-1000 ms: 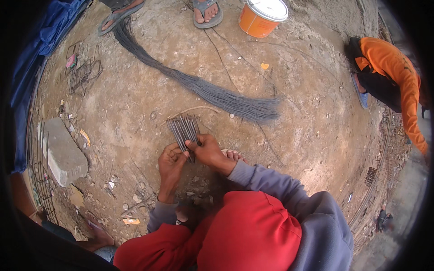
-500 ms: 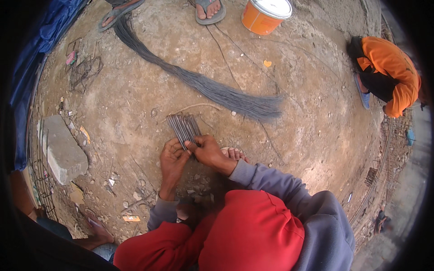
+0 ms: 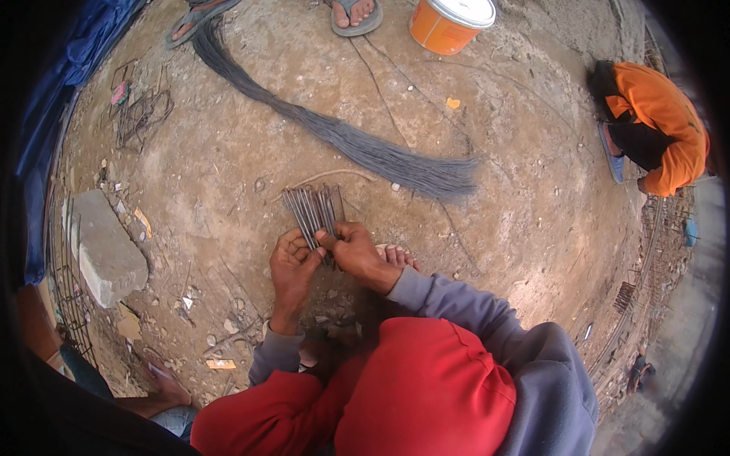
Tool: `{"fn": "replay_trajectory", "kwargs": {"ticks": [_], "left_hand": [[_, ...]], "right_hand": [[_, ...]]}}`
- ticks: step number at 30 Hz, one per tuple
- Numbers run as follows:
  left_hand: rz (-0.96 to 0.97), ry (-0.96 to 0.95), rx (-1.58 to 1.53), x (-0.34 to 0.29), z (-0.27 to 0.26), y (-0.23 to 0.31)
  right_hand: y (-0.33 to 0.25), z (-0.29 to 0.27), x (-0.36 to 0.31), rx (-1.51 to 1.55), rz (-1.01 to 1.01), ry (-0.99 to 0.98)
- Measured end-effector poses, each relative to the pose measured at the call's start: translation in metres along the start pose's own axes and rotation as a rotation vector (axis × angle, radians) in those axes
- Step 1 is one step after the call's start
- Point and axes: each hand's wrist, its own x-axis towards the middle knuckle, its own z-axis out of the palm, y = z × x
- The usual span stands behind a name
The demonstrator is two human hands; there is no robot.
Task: The person bends and straightens small metal rods by hand, repeatedly forming and unfolding rectangular shapes. They handle the rods one at a time, stacking them into a small pile on the floor.
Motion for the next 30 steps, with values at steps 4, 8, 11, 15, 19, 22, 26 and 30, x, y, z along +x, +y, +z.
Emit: {"fn": "replay_trajectory", "kwargs": {"ticks": [4,8,11,15,19,22,26,30], "left_hand": [[-0.033,0.017,-0.084,0.0,-0.003,-0.001],[-0.045,-0.031,-0.029,-0.002,-0.001,0.009],[-0.021,-0.035,0.014,-0.004,-0.006,-0.003],[-0.02,-0.023,0.016,-0.004,-0.004,-0.005],[-0.012,-0.002,0.073,-0.005,-0.005,-0.006],[-0.02,0.018,0.107,-0.004,-0.005,-0.006],[-0.011,0.003,0.121,-0.005,-0.003,-0.002],[-0.004,-0.026,0.175,-0.005,-0.004,0.002]], "right_hand": [[0.001,-0.001,0.001,-0.039,-0.06,0.017],[-0.006,0.0,0.003,0.077,-0.028,0.056],[-0.001,0.0,0.005,-0.036,-0.079,0.048],[0.009,-0.001,0.01,-0.116,-0.102,0.05],[0.0,0.002,0.003,-0.131,-0.092,0.029],[0.001,0.002,0.002,-0.2,-0.128,0.005],[0.012,0.0,0.005,-0.092,-0.131,-0.021],[0.006,0.001,0.0,0.075,-0.07,-0.089]]}}
